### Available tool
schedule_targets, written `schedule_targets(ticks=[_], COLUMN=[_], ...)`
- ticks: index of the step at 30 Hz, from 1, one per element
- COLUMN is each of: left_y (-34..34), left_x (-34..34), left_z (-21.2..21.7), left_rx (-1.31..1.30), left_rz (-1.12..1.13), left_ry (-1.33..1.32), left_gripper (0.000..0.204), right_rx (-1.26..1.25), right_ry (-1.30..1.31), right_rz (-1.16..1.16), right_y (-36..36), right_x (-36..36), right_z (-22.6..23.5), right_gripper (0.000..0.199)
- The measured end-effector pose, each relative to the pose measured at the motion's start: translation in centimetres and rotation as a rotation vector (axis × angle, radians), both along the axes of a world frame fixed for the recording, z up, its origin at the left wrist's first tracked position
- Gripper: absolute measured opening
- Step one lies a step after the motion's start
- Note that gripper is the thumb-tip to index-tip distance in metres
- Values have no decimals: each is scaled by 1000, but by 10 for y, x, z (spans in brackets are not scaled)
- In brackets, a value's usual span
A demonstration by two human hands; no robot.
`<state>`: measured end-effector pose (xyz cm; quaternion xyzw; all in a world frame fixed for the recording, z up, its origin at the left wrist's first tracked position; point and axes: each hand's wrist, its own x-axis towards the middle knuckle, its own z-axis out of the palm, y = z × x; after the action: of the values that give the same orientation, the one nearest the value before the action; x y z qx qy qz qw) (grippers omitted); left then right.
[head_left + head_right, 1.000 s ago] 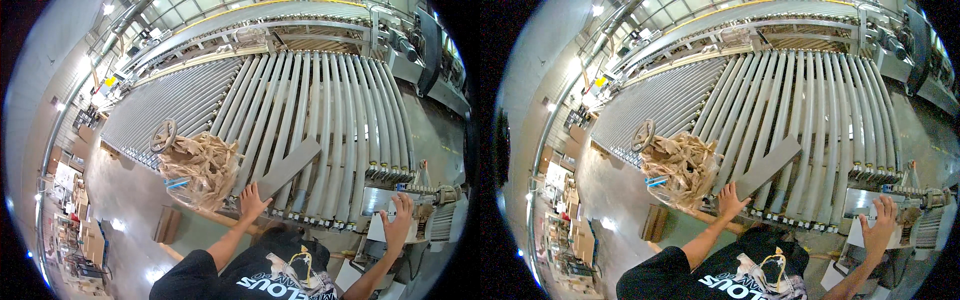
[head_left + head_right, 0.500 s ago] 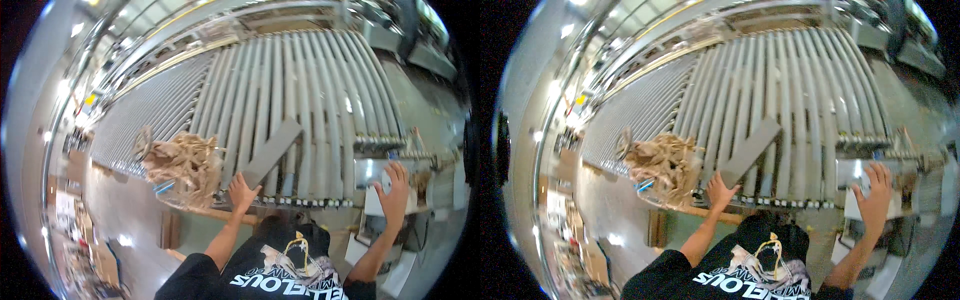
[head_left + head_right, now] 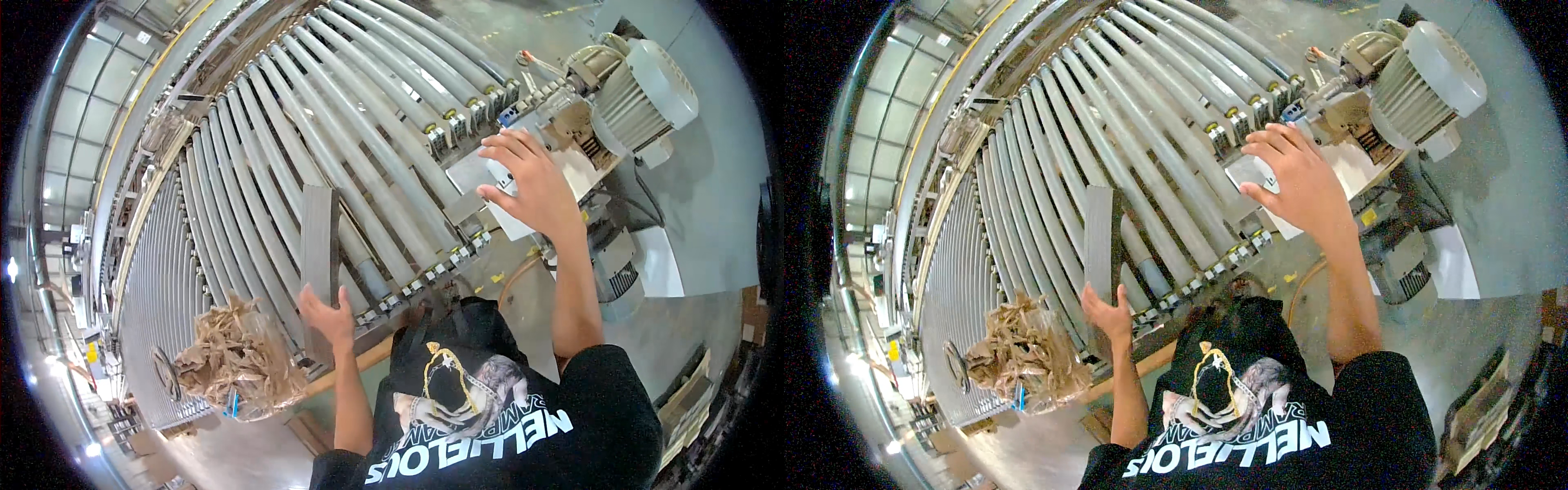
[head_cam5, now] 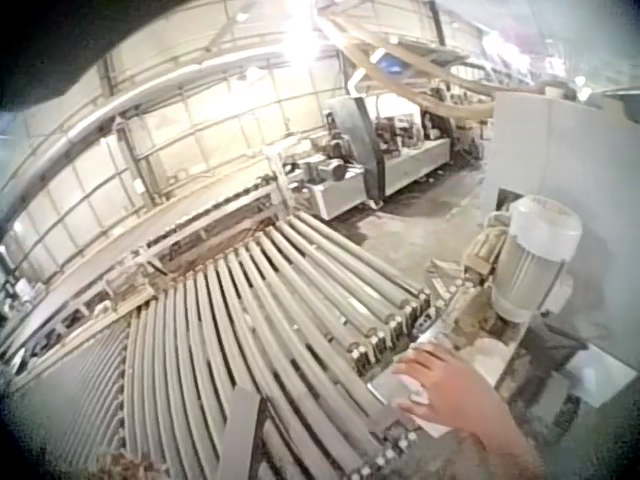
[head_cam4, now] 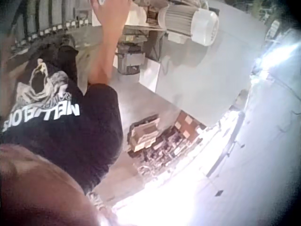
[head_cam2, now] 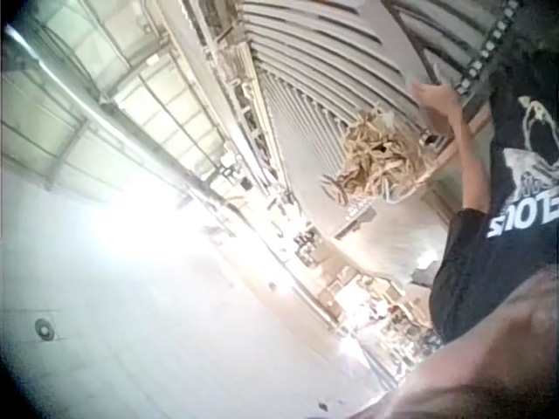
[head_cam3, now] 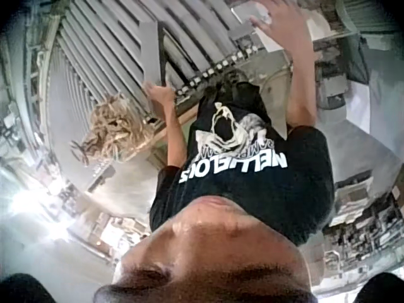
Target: The person picks up wood slats from a roller conveyor, feeds them through a processing machine, and stacks the finished slats on a platform.
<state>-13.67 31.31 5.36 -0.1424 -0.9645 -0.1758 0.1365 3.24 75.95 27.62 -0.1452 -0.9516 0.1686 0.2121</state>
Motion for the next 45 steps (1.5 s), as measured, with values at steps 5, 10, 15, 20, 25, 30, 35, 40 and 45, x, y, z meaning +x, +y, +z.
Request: schedule_targets(ticks=[5, 10, 15, 20, 25, 30, 35, 40, 45], left_y=[130, 259, 269, 188, 57, -30, -51, -62, -49], left_x=[14, 42, 30, 20, 28, 44, 65, 68, 67], left_z=[21, 27, -13, -10, 5, 21, 37, 33, 11], left_rx=[160, 200, 71, 34, -65, -163, -28, -90, -50], left_rz=[-523, -754, -777, -688, -351, -170, -63, 120, 202], left_ry=[-128, -192, -332, -125, -380, -485, -108, -108, -85], left_gripper=[68, 76, 70, 54, 43, 35, 29, 32, 36], right_rx=[13, 17, 1, -45, 7, 68, 185, -155, -954], right_ry=[-3, -26, -13, 23, -26, -129, -170, -67, -14], right_rz=[-10, 24, 7, 2, 6, -31, -106, 204, 77], right_y=[0, -6, -18, -22, -21, -21, -63, -123, -136], right_x=[-1, -9, -11, -9, -10, -9, -32, -132, -229], right_z=[-4, -4, -12, -7, 2, 9, 12, -49, -204], right_gripper=[46, 45, 43, 42, 43, 45, 54, 68, 77])
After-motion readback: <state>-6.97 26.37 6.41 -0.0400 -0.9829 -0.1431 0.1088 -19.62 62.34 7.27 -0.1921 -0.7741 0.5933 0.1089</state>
